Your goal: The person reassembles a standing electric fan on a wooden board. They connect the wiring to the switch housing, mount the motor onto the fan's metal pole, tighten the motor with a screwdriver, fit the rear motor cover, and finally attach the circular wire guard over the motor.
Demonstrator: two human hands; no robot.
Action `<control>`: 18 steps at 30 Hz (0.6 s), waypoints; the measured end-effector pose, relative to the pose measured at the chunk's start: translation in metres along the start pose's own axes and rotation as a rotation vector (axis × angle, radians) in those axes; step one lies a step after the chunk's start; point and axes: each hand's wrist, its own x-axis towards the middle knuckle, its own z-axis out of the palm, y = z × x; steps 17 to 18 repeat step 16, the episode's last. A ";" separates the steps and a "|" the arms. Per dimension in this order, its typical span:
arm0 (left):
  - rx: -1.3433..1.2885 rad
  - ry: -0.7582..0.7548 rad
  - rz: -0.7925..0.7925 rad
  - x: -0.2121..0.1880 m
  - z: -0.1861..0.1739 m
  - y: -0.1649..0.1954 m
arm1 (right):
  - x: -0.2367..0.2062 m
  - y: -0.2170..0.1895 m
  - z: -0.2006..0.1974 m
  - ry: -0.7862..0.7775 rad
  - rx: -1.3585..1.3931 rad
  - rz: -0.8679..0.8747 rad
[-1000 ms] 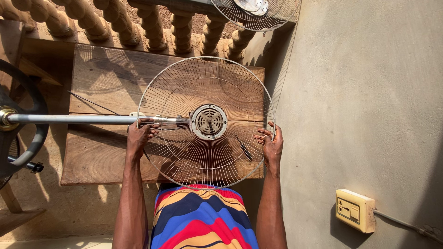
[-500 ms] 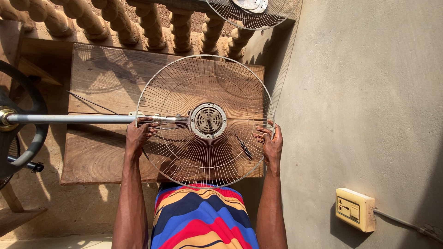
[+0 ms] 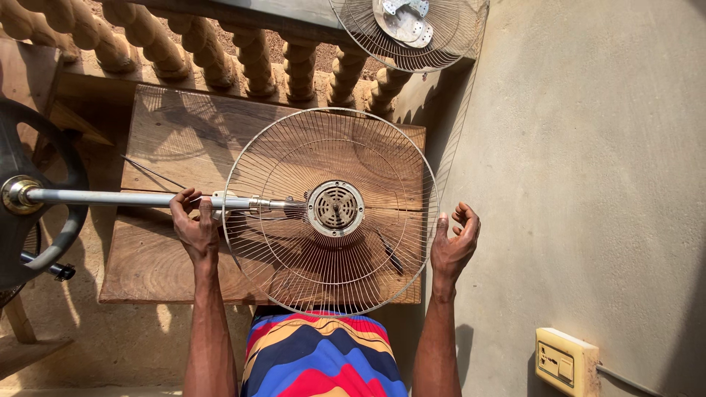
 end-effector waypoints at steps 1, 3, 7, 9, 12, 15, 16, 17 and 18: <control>-0.064 0.055 0.031 -0.004 0.001 0.018 | 0.005 -0.011 0.004 0.003 0.132 0.008; -0.150 0.043 0.206 -0.017 0.011 0.055 | 0.010 -0.036 0.020 -0.092 0.513 0.092; -0.278 -0.165 0.442 -0.061 0.073 0.119 | -0.002 -0.096 0.093 -0.619 1.160 0.447; -0.253 -0.284 0.501 -0.066 0.101 0.141 | -0.030 -0.137 0.137 -0.997 1.652 0.413; -0.154 -0.357 0.452 -0.061 0.109 0.153 | -0.048 -0.154 0.151 -1.171 1.541 0.217; -0.035 -0.315 0.408 -0.016 0.090 0.138 | -0.062 -0.156 0.182 -1.181 1.392 0.729; 0.046 -0.290 0.390 -0.003 0.085 0.129 | -0.064 -0.152 0.196 -1.181 1.305 0.632; 0.046 -0.290 0.390 -0.003 0.085 0.129 | -0.064 -0.152 0.196 -1.181 1.305 0.632; 0.046 -0.290 0.390 -0.003 0.085 0.129 | -0.064 -0.152 0.196 -1.181 1.305 0.632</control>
